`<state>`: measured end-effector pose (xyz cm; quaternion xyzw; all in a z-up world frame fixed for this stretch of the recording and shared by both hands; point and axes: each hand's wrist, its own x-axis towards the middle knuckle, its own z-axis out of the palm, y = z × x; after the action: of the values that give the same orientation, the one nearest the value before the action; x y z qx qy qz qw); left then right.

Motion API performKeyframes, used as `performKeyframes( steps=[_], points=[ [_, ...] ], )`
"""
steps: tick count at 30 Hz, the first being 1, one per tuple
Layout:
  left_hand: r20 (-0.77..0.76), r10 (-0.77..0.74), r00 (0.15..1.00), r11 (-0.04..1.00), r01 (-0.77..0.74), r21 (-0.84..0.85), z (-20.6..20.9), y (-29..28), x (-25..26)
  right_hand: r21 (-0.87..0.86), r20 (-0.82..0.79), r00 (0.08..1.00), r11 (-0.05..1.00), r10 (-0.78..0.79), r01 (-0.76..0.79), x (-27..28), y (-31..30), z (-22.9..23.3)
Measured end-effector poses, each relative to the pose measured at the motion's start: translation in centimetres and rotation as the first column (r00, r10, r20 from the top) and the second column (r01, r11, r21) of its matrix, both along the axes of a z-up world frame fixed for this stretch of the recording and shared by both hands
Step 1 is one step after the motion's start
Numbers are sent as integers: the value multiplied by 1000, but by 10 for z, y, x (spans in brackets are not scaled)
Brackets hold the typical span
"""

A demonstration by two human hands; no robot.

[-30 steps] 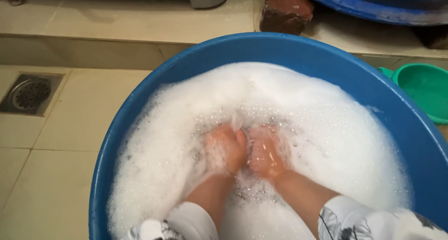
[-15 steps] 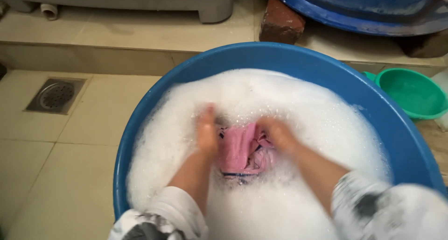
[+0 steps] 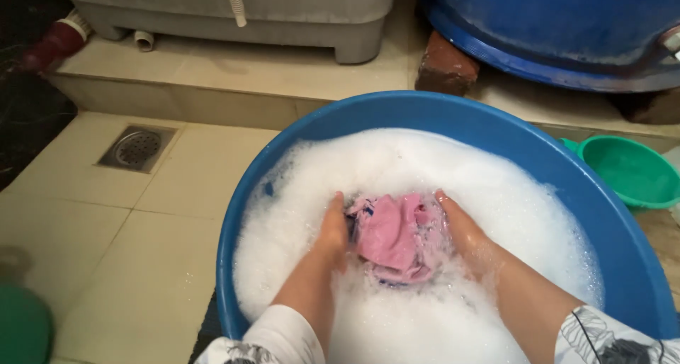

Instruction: Hand washing a pink patterned shirt and a brown towel in basins of soapy water.

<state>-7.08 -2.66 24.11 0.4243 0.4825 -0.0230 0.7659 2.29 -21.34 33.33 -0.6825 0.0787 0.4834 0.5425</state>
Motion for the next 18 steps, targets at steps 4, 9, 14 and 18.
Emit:
performKeyframes(
  steps=[4, 9, 14, 18],
  points=[
    [304, 136, 943, 967, -59, -250, 43, -20, -12, 42, -46, 996, 996, -74, 76, -26, 14, 46],
    [504, 59, 861, 998, -39, -51, 23, 0, 23, 193, 223, 972, 974, 75, -119, 17, 34, 26],
    [476, -182, 860, 921, -20, 389, 81, -8, 28, 378, 573, 807, 829, 141, -413, 82, 51, -32],
    [111, -281, 953, 871, 205, 446, 38, -25, 44, -266, 713, 629, 950, 309, -165, 25, 57, -21]
  ],
)
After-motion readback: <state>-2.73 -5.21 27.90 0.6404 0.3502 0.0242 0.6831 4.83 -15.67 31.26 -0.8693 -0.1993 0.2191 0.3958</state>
